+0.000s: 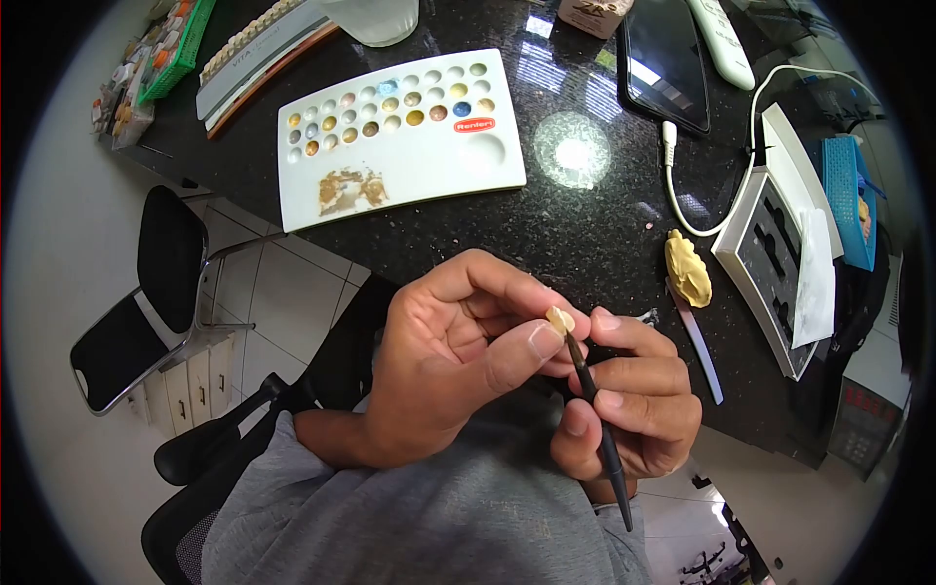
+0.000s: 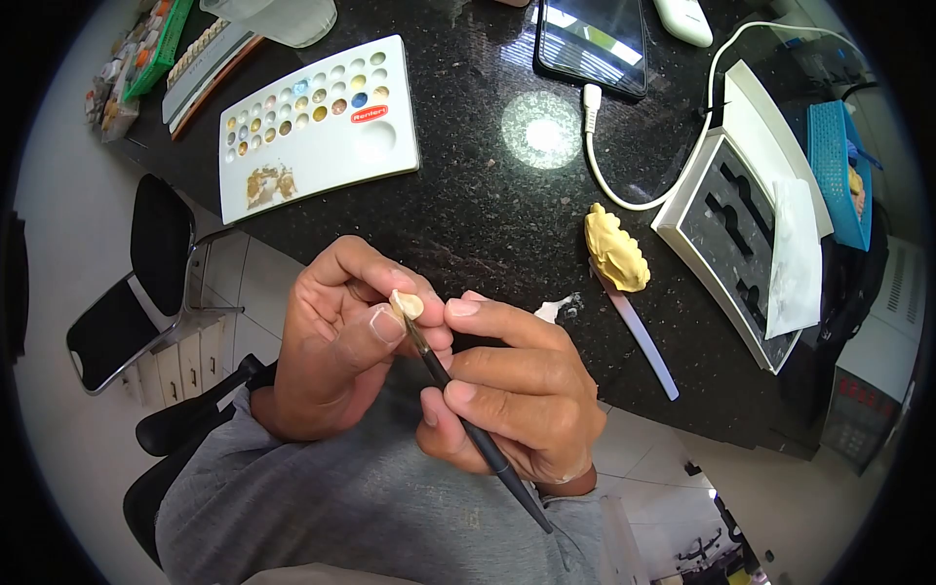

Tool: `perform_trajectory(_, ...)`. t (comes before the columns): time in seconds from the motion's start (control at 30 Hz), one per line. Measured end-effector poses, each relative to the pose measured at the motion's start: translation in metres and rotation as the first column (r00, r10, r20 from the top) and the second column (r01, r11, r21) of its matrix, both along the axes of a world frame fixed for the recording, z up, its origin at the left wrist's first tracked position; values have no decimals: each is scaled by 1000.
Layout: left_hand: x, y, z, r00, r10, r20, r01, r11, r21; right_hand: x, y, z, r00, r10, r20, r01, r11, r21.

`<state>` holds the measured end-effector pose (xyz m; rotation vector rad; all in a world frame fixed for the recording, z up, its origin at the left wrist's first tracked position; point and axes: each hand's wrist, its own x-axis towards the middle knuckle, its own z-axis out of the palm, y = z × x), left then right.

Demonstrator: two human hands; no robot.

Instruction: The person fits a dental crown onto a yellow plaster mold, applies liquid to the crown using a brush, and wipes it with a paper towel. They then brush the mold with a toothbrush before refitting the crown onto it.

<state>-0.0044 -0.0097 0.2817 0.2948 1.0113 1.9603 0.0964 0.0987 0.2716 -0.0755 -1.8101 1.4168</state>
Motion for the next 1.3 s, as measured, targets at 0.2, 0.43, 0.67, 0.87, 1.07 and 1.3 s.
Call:
perform_trajectory(0.2,0,0,2,1000,6,19,-5,999,-36,1,2,-1,1000,16,-10,-16,998,-58)
perform_trajectory(0.43,1,1,0,1000,12,-8,-12,1000,-8,0,3,-1,1000,24,-14,-24,999,-36)
perform_trajectory(0.67,2,1,1,1000,28,1,-28,999,-19,2,2,-3,999,37,-19,-38,998,-47)
perform_trajectory(0.87,3,4,0,998,61,-17,-62,998,-5,4,0,-2,999,35,-38,-39,995,-91)
perform_trajectory(1.07,3,2,-3,997,58,41,-62,993,99,1,-2,-3,1000,14,-22,-15,999,-41)
perform_trajectory(1.3,4,3,-4,997,72,29,-75,991,108,1,-2,-3,1000,9,-18,-10,999,-31)
